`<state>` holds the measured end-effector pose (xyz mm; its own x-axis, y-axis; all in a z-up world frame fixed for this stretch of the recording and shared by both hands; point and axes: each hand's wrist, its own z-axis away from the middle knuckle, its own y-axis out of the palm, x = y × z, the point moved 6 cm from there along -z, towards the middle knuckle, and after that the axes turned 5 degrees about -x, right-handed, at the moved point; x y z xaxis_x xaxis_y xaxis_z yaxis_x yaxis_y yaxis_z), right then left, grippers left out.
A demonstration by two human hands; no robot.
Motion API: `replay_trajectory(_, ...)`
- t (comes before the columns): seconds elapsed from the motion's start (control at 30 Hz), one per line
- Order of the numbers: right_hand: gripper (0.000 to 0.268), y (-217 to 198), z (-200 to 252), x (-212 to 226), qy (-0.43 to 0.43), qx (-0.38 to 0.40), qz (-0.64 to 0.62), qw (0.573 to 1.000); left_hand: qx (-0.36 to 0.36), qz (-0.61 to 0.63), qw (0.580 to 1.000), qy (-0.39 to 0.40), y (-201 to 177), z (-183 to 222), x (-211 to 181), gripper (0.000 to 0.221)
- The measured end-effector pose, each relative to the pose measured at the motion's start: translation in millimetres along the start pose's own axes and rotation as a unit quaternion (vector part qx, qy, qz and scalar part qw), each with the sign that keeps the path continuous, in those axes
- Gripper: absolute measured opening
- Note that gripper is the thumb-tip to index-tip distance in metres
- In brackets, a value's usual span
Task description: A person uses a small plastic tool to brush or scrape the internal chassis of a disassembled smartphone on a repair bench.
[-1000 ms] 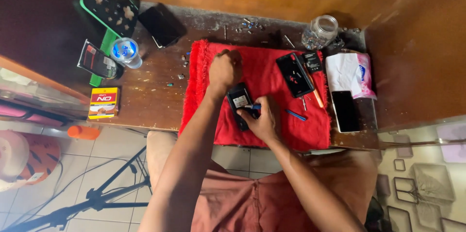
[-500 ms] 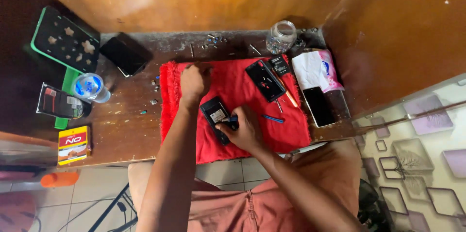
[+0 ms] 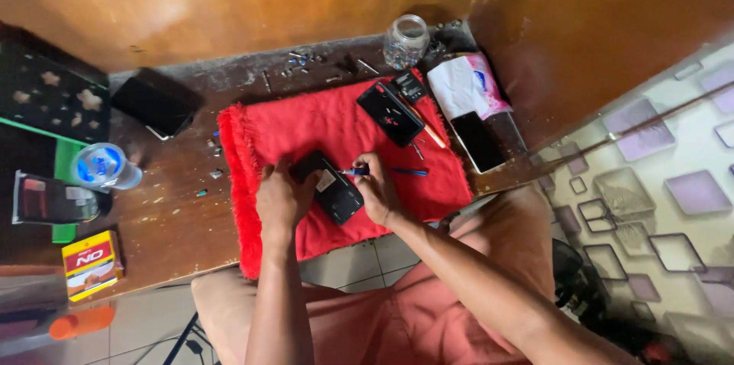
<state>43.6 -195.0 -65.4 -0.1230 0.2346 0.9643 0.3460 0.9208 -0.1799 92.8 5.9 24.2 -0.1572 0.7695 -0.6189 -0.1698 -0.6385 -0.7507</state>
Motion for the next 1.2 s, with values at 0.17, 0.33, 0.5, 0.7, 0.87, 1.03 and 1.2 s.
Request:
replay_trajectory(0.17, 0.029, -4, 8, -12, 0.043, -0.014, 0.017, 0.999, -0.022, -0.013, 1.0, 0.0, 31, -13, 15, 0.072)
replay_trajectory(0.33, 0.024, -2, 2, -8, 0.016, -0.021, 0.032, 0.999, -0.061, 0.183, 0.98, -0.051, 45, -17, 34, 0.074)
replay_trajectory(0.5, 0.022, -16, 8, 9, 0.009, -0.095, -0.036, 0.995, -0.079, 0.638, 0.766, 0.013, 107, -28, 55, 0.034)
replay_trajectory(0.7, 0.017, -18, 10, 64, -0.135, -0.099, -0.032, 0.985, -0.094, 0.706, 0.701, 0.029, 101, -5, 44, 0.057)
replay_trajectory(0.87, 0.018, -9, 5, 104, -0.234, -0.082, 0.002, 0.969, -0.088, 0.712, 0.695, 0.049, 98, -8, 38, 0.055)
replay_trajectory(1.03, 0.015, -4, 13, 135, -0.319, -0.057, 0.052, 0.945, -0.091, 0.726, 0.68, 0.052, 93, -3, 38, 0.053)
replay_trajectory(1.2, 0.014, -3, 15, 135, -0.327, -0.047, 0.047, 0.943, -0.084, 0.726, 0.68, 0.061, 93, -3, 37, 0.053)
